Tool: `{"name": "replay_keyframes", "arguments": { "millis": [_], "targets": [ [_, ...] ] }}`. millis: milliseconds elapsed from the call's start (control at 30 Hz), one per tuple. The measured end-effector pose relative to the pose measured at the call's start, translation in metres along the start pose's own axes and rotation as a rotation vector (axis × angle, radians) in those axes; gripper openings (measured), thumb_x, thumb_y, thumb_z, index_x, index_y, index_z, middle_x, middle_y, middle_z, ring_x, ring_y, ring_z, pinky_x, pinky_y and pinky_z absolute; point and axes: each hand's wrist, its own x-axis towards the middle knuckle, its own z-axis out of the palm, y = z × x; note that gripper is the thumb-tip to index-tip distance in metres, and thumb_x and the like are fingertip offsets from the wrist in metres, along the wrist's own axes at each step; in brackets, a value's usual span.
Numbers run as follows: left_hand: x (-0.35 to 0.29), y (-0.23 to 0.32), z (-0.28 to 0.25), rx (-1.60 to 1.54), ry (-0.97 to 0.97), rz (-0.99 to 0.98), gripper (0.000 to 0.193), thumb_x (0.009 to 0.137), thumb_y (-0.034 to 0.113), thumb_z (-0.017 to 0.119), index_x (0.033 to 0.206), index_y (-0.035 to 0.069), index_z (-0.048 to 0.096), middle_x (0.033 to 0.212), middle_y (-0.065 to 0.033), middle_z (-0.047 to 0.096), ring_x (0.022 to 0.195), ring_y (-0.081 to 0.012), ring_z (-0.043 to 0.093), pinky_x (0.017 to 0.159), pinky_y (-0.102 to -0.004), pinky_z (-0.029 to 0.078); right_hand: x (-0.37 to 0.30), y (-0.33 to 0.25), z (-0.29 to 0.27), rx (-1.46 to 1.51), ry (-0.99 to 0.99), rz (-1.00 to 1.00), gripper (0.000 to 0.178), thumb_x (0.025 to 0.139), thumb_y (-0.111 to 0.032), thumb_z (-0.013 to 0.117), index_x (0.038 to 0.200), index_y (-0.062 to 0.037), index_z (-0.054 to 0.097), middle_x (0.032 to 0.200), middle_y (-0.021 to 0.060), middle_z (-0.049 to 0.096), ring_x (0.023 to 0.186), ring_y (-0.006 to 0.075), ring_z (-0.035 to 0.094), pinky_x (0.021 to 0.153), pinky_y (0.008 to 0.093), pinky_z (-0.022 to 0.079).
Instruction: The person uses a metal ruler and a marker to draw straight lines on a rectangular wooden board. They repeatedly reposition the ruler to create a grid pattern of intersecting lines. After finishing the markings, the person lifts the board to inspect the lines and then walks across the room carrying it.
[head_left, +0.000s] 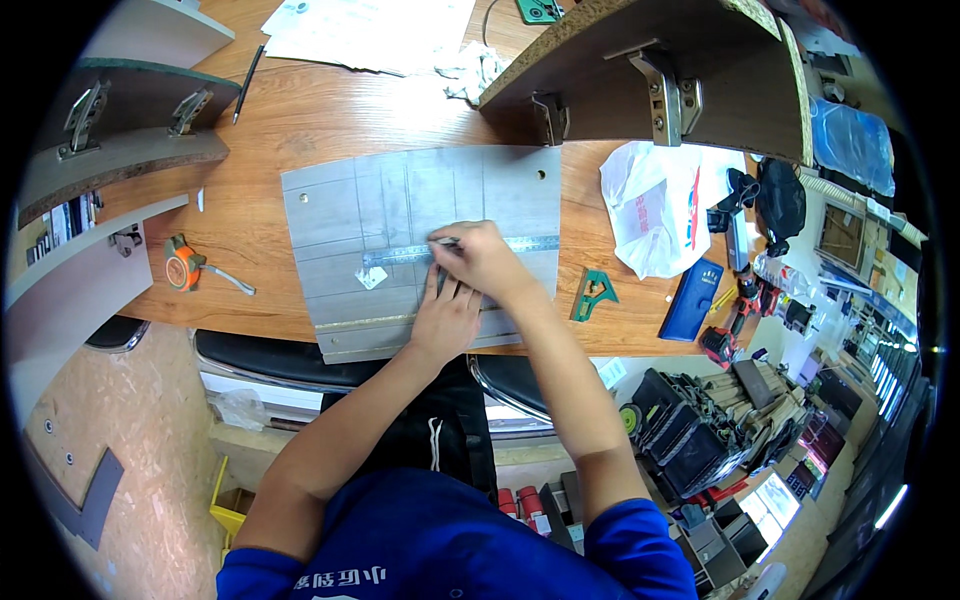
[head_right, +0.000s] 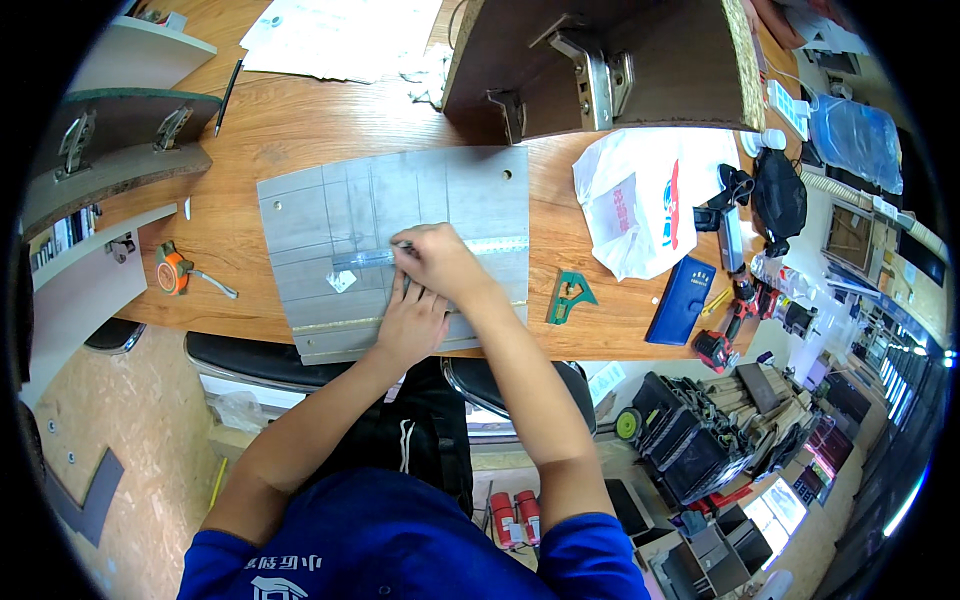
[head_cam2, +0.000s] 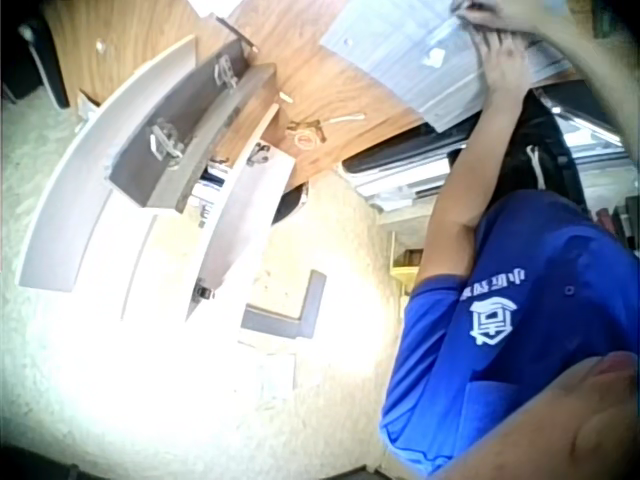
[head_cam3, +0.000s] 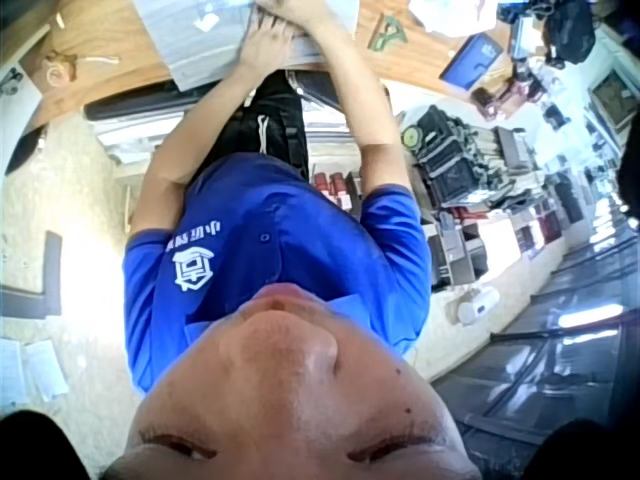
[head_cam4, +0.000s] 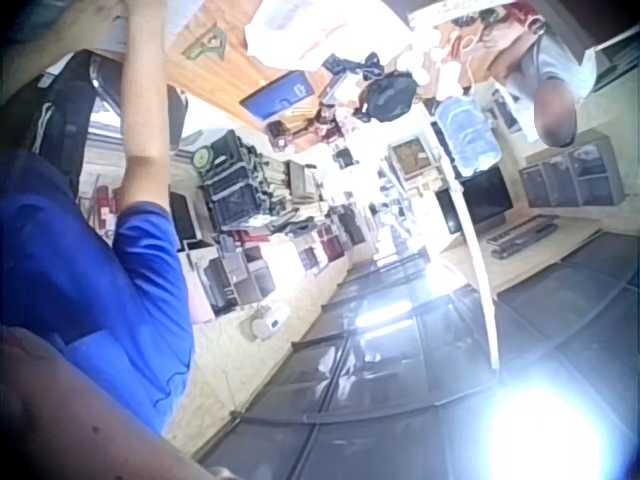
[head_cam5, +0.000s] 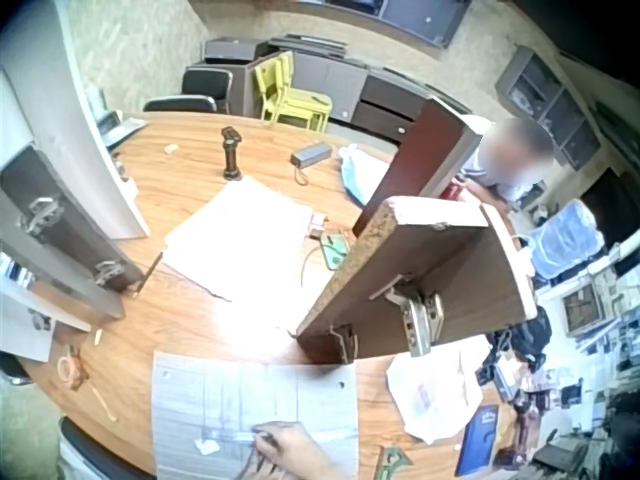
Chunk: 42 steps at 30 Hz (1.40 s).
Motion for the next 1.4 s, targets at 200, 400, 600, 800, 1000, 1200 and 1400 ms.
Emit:
{"name": "replay_keyframes", "arguments": {
  "millis": [200,400,600,800,1000,1200,1400],
  "targets": [
    [-0.001,-0.002,0.013,-0.047,0.136,0.028,0.051,0.09,0.032,0.068,0.13,0.002,0.066,0.138,-0.018,0.06,0.14,-0.039,0.044,0.117,-0.0646,0.029,0.006,-0.009,0.022,-0.008,0.046,0.071,0.018,0.087,-0.011,0.076,0.099,0.0016,0.078,0.087,0.0239,0.074,0.071,0.0334,0.074,0.068,0.0364,0.06],
    [0.002,0.002,-0.003,-0.009,-0.037,-0.045,0.065,0.093,0.028,0.059,0.151,0.0,0.049,0.166,-0.0141,0.032,0.157,-0.0342,0.024,0.125,-0.0624,0.019,-0.033,0.008,-0.026,-0.136,0.184,0.19,0.018,0.086,-0.013,0.074,0.098,0.0009,0.077,0.085,0.0249,0.073,0.073,0.0368,0.073,0.069,0.0401,0.059],
    [0.001,0.002,0.0,0.029,0.008,-0.041,0.07,0.09,0.031,0.065,0.151,0.0,0.048,0.169,-0.0151,0.028,0.158,-0.034,0.022,0.124,-0.0613,0.022,-0.05,0.014,-0.06,-0.179,0.257,0.297,0.017,0.087,-0.012,0.072,0.095,0.0022,0.077,0.086,0.0252,0.073,0.077,0.0393,0.073,0.07,0.0417,0.059],
    [0.002,0.003,0.008,0.014,-0.087,-0.024,0.075,0.087,0.033,0.071,0.15,0.0,0.049,0.162,-0.0188,0.037,0.157,-0.0391,0.021,0.123,-0.0656,0.02,-0.036,0.006,-0.014,-0.117,0.21,0.151,0.02,0.088,-0.014,0.073,0.1,0.0029,0.075,0.092,0.0258,0.073,0.08,0.0417,0.072,0.075,0.0435,0.058],
    [0.002,0.001,-0.001,0.02,0.007,-0.029,0.074,0.087,0.033,0.071,0.15,0.0,0.049,0.167,-0.0177,0.031,0.158,-0.0376,0.021,0.124,-0.0637,0.02,-0.053,0.022,-0.036,-0.207,0.313,0.28,0.018,0.088,-0.013,0.069,0.096,0.003,0.073,0.093,0.0271,0.071,0.087,0.0441,0.069,0.081,0.0477,0.057],
    [0.004,0.004,-0.004,0.026,-0.002,-0.054,0.067,0.09,0.033,0.066,0.148,0.003,0.053,0.168,-0.0129,0.032,0.157,-0.0334,0.025,0.124,-0.063,0.021,-0.055,0.021,-0.052,-0.276,0.263,0.364,0.019,0.089,-0.014,0.068,0.097,0.0028,0.072,0.095,0.0259,0.072,0.09,0.043,0.07,0.081,0.0487,0.057],
    [-0.002,-0.001,0.012,-0.043,0.006,-0.026,0.063,0.092,0.036,0.064,0.145,0.003,0.056,0.166,-0.0152,0.034,0.156,-0.0372,0.025,0.124,-0.0645,0.017,-0.027,-0.002,0.008,-0.211,0.227,0.265,0.019,0.088,-0.014,0.068,0.094,0.0031,0.072,0.091,0.0253,0.071,0.085,0.0437,0.069,0.08,0.0486,0.056]
  ]
}}
